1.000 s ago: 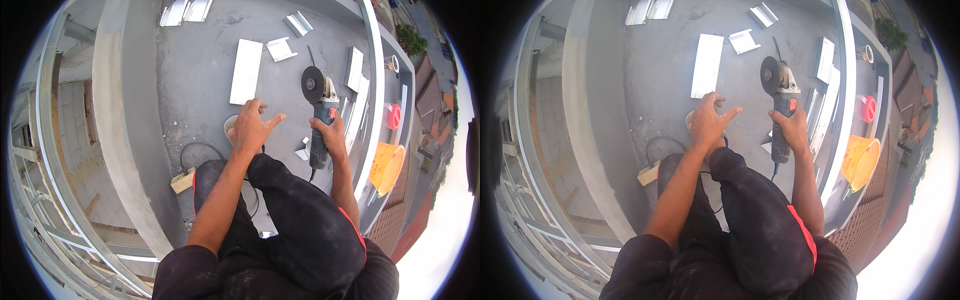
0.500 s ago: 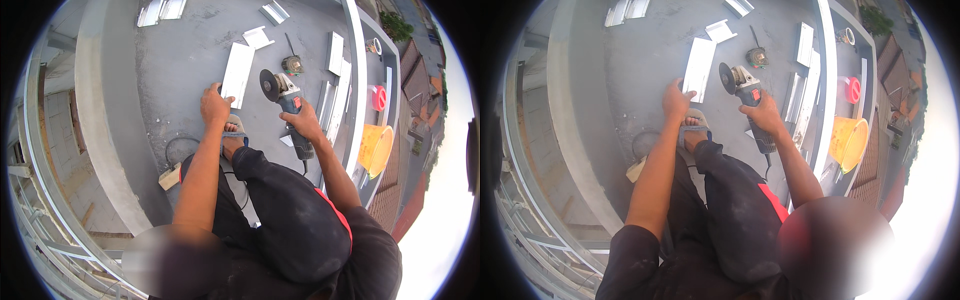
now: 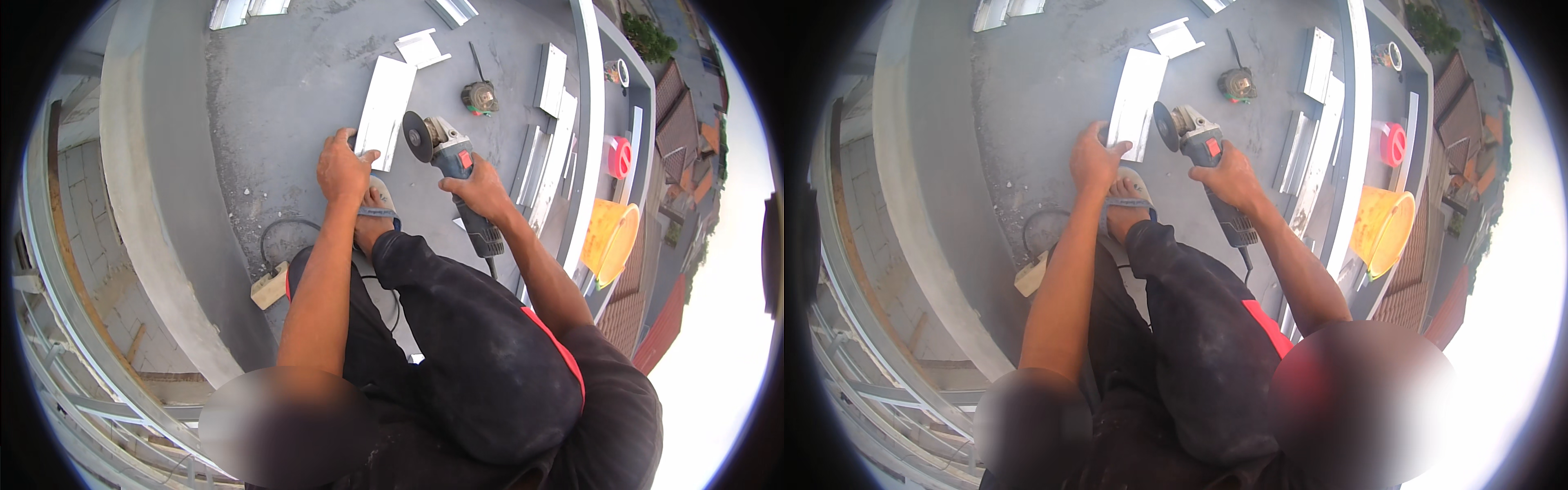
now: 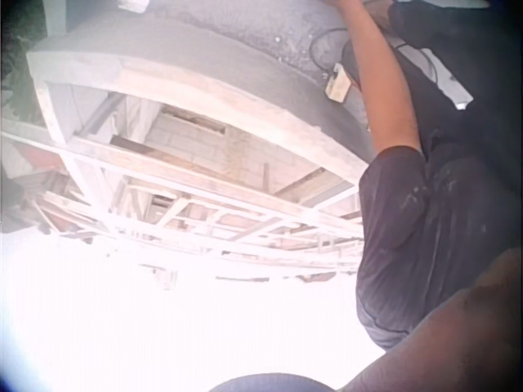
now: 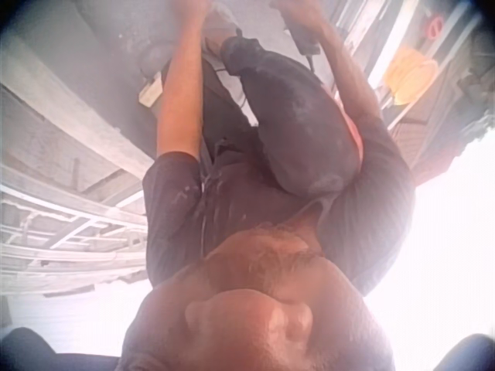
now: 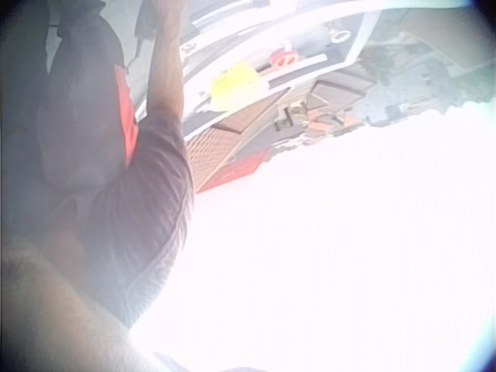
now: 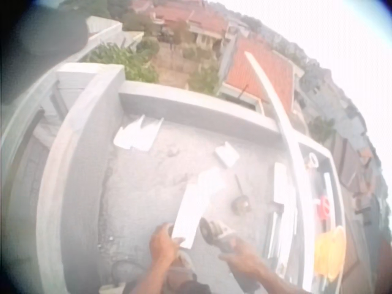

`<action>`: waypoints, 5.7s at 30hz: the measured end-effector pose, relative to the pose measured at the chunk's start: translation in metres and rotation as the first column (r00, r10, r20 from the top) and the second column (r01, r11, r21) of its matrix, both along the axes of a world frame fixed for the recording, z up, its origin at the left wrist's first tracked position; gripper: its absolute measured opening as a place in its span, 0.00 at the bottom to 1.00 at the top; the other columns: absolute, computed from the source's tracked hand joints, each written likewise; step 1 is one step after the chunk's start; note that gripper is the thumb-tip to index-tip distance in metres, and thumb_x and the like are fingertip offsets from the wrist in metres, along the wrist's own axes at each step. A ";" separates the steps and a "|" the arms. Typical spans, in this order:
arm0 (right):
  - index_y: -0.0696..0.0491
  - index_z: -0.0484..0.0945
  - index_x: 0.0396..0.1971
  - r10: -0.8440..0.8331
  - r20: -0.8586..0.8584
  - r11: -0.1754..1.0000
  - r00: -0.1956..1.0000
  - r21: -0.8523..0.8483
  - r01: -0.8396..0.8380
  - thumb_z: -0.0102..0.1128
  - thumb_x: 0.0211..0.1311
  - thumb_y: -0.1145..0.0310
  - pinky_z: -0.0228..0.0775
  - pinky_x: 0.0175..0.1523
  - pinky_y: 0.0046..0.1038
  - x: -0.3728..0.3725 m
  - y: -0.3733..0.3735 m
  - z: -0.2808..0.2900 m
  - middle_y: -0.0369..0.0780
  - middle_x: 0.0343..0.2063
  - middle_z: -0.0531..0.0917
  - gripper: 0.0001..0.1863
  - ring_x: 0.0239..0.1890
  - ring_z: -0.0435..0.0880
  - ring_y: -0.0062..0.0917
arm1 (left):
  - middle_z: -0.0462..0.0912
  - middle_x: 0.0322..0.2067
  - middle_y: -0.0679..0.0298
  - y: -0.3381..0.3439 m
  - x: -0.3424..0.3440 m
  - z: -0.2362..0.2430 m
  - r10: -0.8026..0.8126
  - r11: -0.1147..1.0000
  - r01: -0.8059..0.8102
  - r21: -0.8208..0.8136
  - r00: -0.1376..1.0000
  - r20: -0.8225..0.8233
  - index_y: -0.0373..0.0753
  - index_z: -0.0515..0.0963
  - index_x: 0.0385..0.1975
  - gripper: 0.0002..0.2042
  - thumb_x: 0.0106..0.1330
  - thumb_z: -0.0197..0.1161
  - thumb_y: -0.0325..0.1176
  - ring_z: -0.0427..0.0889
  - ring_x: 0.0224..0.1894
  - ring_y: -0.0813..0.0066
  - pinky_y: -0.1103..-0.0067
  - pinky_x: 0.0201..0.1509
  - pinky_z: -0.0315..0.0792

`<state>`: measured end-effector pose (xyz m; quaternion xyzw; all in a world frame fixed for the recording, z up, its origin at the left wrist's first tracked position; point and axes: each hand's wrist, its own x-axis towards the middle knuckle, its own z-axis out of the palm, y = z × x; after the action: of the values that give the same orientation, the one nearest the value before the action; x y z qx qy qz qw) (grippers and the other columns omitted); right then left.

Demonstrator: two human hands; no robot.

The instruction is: The person uses an angle grinder to cut white metal pieces on a rooftop. They measure the pieces with a tape measure and fit them into a metal frame structure.

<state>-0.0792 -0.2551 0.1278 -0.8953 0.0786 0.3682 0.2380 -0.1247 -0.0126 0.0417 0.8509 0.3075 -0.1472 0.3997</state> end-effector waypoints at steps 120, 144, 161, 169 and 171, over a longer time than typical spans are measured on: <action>0.67 0.79 0.48 0.086 0.051 0.994 0.995 -0.064 -0.083 0.77 0.50 0.55 0.81 0.50 0.41 0.028 0.011 -0.023 0.54 0.36 0.88 0.33 0.40 0.90 0.42 | 0.84 0.46 0.54 -0.004 -0.007 -0.007 -0.019 1.000 0.019 0.016 0.999 0.046 0.54 0.82 0.68 0.33 0.60 0.82 0.44 0.86 0.52 0.54 0.61 0.58 0.79; 0.67 0.80 0.51 0.107 0.098 0.994 0.989 -0.030 -0.105 0.77 0.49 0.54 0.80 0.56 0.42 0.052 0.022 -0.024 0.56 0.41 0.89 0.36 0.45 0.91 0.47 | 0.84 0.50 0.54 -0.003 -0.003 -0.004 -0.049 0.999 0.049 0.023 0.999 0.000 0.54 0.82 0.69 0.32 0.61 0.82 0.44 0.88 0.53 0.53 0.61 0.59 0.80; 0.62 0.83 0.37 0.163 0.175 0.986 0.971 0.012 -0.167 0.76 0.53 0.62 0.81 0.39 0.33 0.058 0.016 -0.037 0.42 0.28 0.87 0.20 0.29 0.88 0.28 | 0.80 0.65 0.45 0.001 0.000 -0.006 -0.044 0.994 0.035 -0.100 0.995 -0.090 0.60 0.81 0.70 0.34 0.61 0.80 0.52 0.81 0.65 0.46 0.59 0.70 0.74; 0.62 0.82 0.40 0.208 0.185 0.977 0.960 -0.087 -0.195 0.77 0.52 0.60 0.82 0.39 0.32 0.064 0.023 -0.037 0.43 0.28 0.87 0.23 0.28 0.88 0.28 | 0.81 0.64 0.46 -0.001 -0.002 -0.010 -0.045 0.998 0.042 -0.049 0.997 -0.070 0.60 0.80 0.70 0.34 0.61 0.80 0.52 0.81 0.66 0.48 0.58 0.69 0.74; 0.62 0.81 0.41 0.190 0.174 0.981 0.966 -0.068 -0.181 0.77 0.52 0.59 0.82 0.40 0.32 0.064 0.024 -0.035 0.43 0.29 0.87 0.24 0.28 0.88 0.28 | 0.81 0.64 0.46 -0.001 -0.001 -0.009 -0.045 0.997 0.040 -0.069 0.996 -0.077 0.60 0.80 0.71 0.34 0.61 0.80 0.52 0.81 0.66 0.47 0.59 0.69 0.74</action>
<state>-0.0149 -0.2309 0.0925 -0.9341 -0.0178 0.3046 0.1854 -0.1255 -0.0134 0.0330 0.8368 0.2996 -0.1993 0.4126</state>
